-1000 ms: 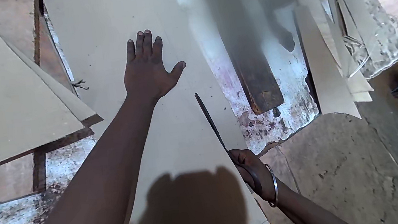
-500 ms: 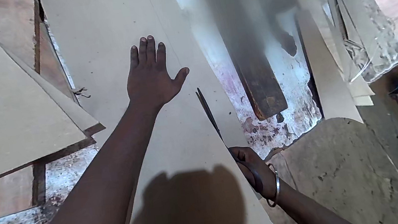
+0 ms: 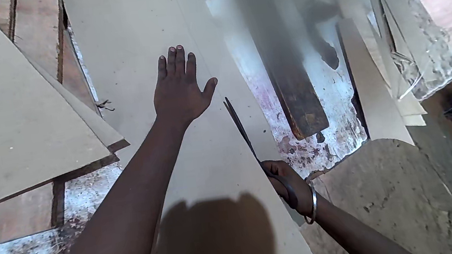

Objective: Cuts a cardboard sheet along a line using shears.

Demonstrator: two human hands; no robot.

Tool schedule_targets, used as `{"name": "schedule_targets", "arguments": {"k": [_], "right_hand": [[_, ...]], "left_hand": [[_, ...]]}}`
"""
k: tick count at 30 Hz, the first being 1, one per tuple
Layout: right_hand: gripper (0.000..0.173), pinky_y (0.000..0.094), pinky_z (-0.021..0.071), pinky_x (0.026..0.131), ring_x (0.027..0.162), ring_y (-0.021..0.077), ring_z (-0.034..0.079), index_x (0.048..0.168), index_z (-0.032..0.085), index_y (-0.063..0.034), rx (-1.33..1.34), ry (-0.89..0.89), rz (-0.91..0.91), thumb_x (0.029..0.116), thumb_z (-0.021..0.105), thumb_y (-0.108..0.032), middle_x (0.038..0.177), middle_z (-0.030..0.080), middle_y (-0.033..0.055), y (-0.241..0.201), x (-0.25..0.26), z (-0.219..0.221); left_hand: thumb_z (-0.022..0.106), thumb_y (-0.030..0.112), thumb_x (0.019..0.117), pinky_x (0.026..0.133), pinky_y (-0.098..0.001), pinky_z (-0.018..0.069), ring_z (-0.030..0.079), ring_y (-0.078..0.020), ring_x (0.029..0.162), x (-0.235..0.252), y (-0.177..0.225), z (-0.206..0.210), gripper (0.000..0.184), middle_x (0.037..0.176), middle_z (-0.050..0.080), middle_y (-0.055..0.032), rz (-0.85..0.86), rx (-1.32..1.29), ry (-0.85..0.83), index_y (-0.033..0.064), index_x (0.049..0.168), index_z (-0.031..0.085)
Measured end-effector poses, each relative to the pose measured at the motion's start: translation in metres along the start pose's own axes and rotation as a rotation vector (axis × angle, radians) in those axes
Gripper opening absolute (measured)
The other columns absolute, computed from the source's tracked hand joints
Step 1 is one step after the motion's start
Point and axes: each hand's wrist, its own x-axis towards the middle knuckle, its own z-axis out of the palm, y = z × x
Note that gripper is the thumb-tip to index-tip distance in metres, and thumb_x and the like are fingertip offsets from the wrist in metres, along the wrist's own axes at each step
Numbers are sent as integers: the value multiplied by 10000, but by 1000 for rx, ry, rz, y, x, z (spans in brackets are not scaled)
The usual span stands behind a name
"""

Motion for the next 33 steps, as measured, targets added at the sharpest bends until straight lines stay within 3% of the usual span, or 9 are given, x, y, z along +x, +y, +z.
{"name": "schedule_targets", "arguments": {"k": [3, 7, 11, 18, 23, 26, 28, 30, 33], "right_hand": [[288, 210, 448, 509, 516, 14, 512, 763, 576, -148, -15, 42, -33, 920, 651, -378, 598, 528, -77, 8, 3, 2], [318, 204, 437, 504, 513, -3, 499, 732, 573, -163, -16, 64, -96, 914, 637, -416, 588, 518, -93, 18, 6, 5], [238, 194, 421, 520, 530, -10, 487, 755, 580, -151, -52, 69, -68, 941, 585, -299, 593, 504, -95, 10, 2, 4], [259, 192, 414, 461, 466, 41, 481, 803, 578, -54, -61, 8, 2, 999, 592, -221, 561, 507, 1, -13, 5, 3], [327, 193, 369, 429, 445, 39, 451, 760, 588, -88, -91, 16, -73, 929, 652, -360, 543, 487, -9, -6, 8, 2], [270, 190, 413, 440, 455, 35, 493, 751, 593, -96, 2, -1, -86, 870, 684, -321, 546, 523, -9, 2, 12, -1], [256, 186, 429, 468, 482, 22, 511, 747, 594, -111, 44, 8, -67, 846, 699, -322, 559, 538, -26, 3, 10, 0], [223, 175, 417, 476, 489, 3, 498, 751, 590, -132, 14, 31, -47, 866, 670, -305, 563, 528, -57, -5, 10, 0], [193, 184, 408, 486, 489, 16, 471, 787, 579, -87, -72, 74, -22, 952, 597, -187, 568, 494, -44, -19, 13, 2]], "left_hand": [[231, 754, 962, 1285, -535, 65, 133, -325, 1591, 0, 1, 1, 956, 1699, 199, -185, -4, -11, 16, 44, 1596, 314], [219, 704, 991, 1286, -526, 75, 147, -311, 1589, 0, 1, 0, 889, 1696, 218, -170, -10, -22, 20, 54, 1585, 341], [212, 644, 1019, 1286, -525, 77, 152, -295, 1590, 1, -1, -2, 820, 1697, 224, -156, -10, -26, 12, 65, 1584, 348], [226, 601, 1018, 1284, -526, 73, 145, -307, 1590, 2, -1, -3, 789, 1698, 221, -160, -1, 13, -7, 68, 1587, 343], [243, 578, 1016, 1285, -520, 80, 152, -304, 1589, 3, -1, -1, 763, 1696, 231, -152, -16, 3, 15, 75, 1579, 357], [235, 566, 1023, 1283, -532, 72, 149, -290, 1590, 3, 0, -2, 743, 1697, 237, -139, -30, 8, 22, 91, 1579, 364], [237, 595, 1016, 1274, -573, 44, 106, -343, 1592, 2, 3, -3, 755, 1700, 202, -174, -49, 11, 25, 112, 1580, 377], [259, 604, 1005, 1260, -617, 19, 54, -445, 1577, 3, 3, -5, 761, 1685, 134, -277, -67, 18, 25, 116, 1573, 392], [258, 589, 1012, 1262, -608, 20, 73, -440, 1576, 1, 2, -4, 752, 1682, 135, -285, -64, 22, 0, 120, 1588, 374]]}}
